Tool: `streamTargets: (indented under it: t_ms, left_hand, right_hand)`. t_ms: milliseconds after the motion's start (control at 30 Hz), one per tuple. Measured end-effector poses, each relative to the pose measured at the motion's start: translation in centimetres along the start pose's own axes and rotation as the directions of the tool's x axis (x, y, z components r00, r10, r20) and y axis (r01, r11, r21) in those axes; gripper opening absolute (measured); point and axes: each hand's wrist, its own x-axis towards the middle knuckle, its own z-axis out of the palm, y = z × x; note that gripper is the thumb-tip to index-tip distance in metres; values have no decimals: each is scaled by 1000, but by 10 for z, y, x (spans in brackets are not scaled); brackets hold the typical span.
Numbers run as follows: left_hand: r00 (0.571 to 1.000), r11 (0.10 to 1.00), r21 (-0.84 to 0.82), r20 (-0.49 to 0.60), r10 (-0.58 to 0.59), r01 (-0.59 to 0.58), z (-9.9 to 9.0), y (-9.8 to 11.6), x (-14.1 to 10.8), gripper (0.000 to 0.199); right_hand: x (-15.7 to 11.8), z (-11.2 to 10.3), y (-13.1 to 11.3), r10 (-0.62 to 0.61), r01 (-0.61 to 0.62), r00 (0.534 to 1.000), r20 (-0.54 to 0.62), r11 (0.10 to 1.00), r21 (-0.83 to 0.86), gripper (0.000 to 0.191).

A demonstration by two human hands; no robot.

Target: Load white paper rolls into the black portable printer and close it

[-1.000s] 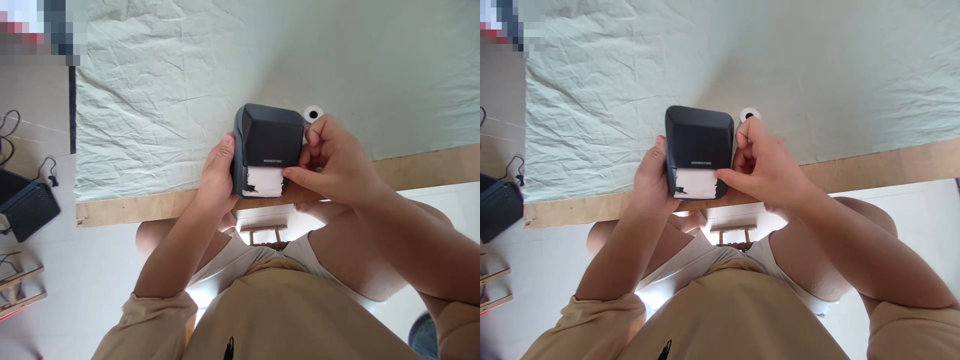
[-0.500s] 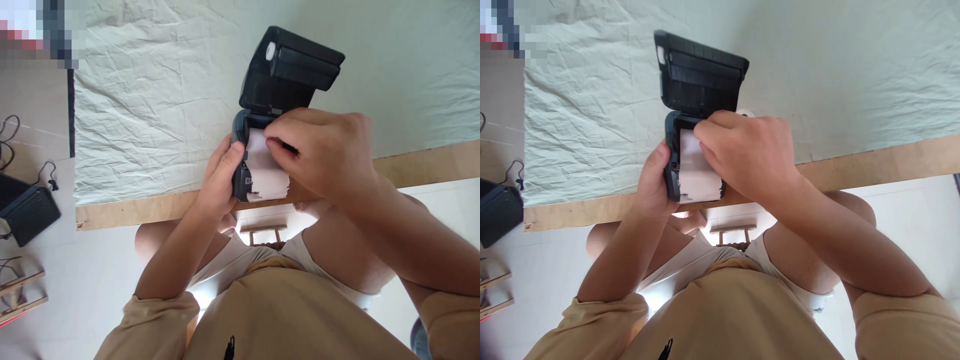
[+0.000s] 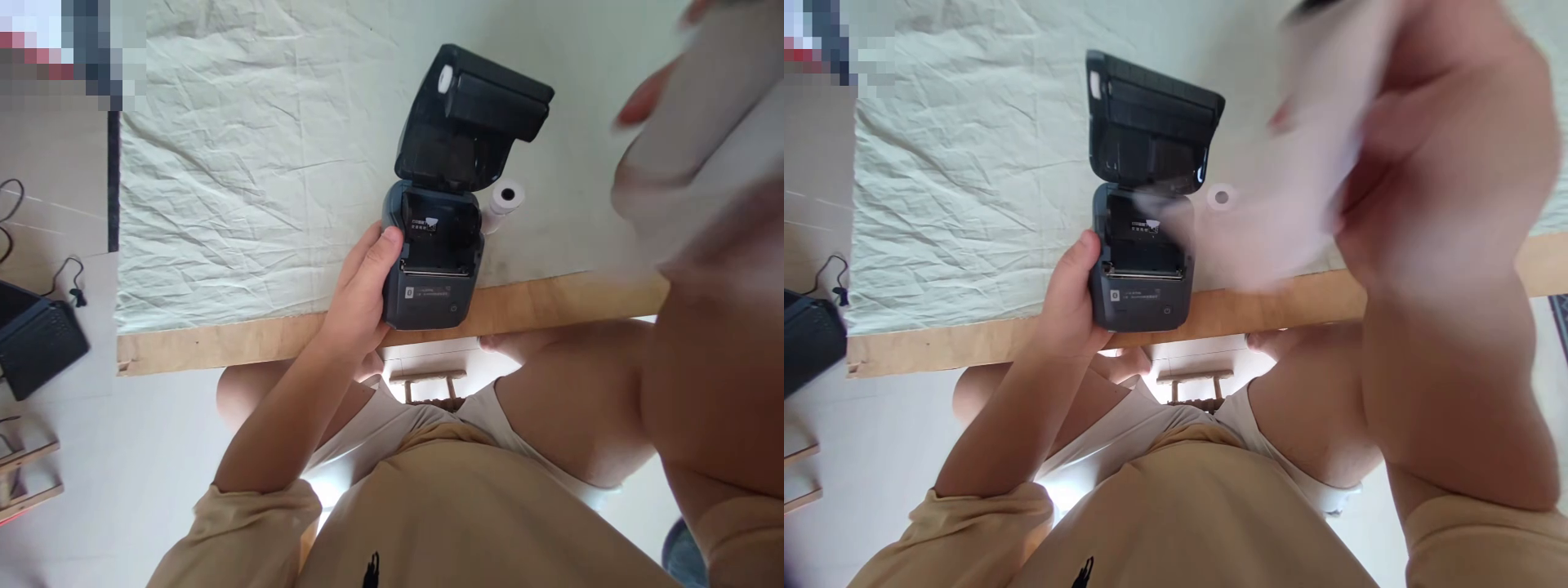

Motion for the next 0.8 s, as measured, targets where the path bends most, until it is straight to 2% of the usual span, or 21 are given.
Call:
streamTargets:
  t_ms: [67, 133, 167, 200, 267, 367, 467, 533, 667, 800]
  left_hand:
    - [1000, 1000, -1, 9, -18, 18, -2, -2, 1, 57]
    - [1000, 1000, 5, 12, -15, 15, -3, -3, 1, 56]
    - [1000, 1000, 8, 15, -8, 8, -4, -4, 1, 55]
    - [1000, 1000, 12, 19, -1, 0, -4, -4, 2, 56]
    - [1000, 1000, 21, 26, 13, -14, -5, -5, 2, 57]
    - [999, 999, 21, 27, 30, -31, -5, -5, 4, 57]
    - [999, 999, 29, 25, 33, -33, -7, -6, 4, 56]
    - [999, 999, 39, 24, 24, -25, -8, -6, 4, 58]
    - [1000, 999, 27, 14, 20, -21, -6, -5, 3, 56]
    - [1000, 999, 27, 15, 19, -19, -5, -4, 2, 52]
  right_hand:
    - [19, -10, 25, 25, -14, 996, -89, 992, 124, 32]
    - [36, -10, 51, 224, -155, 956, -189, 933, 324, 19]
    - [42, -7, 63, 285, -195, 925, -253, 925, 327, 14]
    - [46, -4, 74, 294, -204, 899, -325, 937, 282, 16]
    - [45, 1, 86, 261, -225, 885, -385, 965, 137, 21]
    - [33, 1, 87, 123, -178, 951, -283, 968, -175, 29]
    - [22, -5, 77, -35, -46, 983, -178, 902, -430, 34]
    - [21, -6, 74, -68, -25, 984, -167, 866, -499, 34]
    - [31, -4, 81, -45, -52, 988, -148, 803, -593, 50]
    - [36, -5, 92, 1, -55, 996, -92, 808, -586, 87]
